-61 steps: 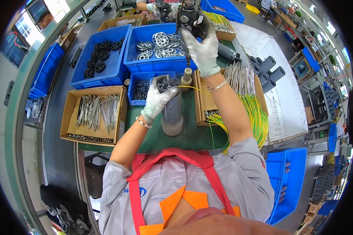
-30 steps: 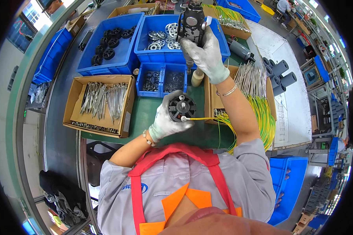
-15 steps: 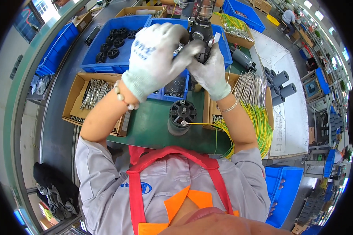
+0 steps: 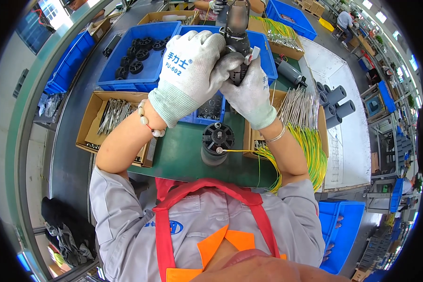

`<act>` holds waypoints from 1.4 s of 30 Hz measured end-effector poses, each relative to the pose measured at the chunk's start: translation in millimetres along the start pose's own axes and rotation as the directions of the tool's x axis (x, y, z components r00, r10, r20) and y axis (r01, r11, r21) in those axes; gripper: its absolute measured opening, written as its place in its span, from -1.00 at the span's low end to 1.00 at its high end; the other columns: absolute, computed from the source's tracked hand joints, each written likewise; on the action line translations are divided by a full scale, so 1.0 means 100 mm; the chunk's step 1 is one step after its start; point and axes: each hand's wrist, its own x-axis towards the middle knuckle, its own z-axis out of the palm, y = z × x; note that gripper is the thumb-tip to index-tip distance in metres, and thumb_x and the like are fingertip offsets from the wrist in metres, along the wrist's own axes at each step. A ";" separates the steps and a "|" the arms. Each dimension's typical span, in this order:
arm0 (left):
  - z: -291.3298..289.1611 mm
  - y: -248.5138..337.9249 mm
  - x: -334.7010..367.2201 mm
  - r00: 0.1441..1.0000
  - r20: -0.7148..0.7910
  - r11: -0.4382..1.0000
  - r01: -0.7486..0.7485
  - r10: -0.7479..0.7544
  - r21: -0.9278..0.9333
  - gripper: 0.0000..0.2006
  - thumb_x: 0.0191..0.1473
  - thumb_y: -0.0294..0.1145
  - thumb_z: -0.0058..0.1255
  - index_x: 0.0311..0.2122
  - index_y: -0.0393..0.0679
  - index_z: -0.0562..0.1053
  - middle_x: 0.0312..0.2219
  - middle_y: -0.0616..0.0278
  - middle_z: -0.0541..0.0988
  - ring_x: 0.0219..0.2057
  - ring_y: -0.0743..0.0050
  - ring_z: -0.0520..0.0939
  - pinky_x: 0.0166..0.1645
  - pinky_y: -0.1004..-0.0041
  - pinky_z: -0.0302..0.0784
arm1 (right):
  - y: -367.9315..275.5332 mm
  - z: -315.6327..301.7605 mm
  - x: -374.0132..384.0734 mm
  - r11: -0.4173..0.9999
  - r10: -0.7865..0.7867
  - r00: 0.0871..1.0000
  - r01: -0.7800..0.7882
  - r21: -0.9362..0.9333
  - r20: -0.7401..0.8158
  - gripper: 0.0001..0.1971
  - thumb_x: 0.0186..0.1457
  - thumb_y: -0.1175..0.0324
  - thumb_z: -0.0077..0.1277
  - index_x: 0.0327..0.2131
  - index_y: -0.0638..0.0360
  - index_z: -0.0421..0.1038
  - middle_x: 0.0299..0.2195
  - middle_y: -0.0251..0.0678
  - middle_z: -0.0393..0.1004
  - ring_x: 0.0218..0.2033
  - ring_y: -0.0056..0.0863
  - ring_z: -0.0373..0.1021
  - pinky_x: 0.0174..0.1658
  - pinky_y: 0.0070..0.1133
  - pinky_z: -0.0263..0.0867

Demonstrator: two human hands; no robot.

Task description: The person assembles electric motors by fastening screws onto motor end caps with a pneumatic tool, placing finished motors aside, and fitting rotors, sleeves, and end plates together by hand and with a mallet.

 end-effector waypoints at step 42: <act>0.24 -0.10 -0.44 0.981 -0.002 0.828 0.163 -0.194 -0.536 -0.65 0.02 -0.20 0.19 -0.20 -0.26 0.46 -0.37 0.03 0.54 -0.31 0.08 0.56 -0.18 0.26 0.46 | 0.19 -0.17 0.10 0.980 -0.057 0.998 0.055 -0.189 -0.005 -0.55 -0.06 0.31 0.28 -0.15 0.28 0.29 -0.28 -0.04 0.51 -0.27 -0.16 0.52 -0.21 -0.41 0.44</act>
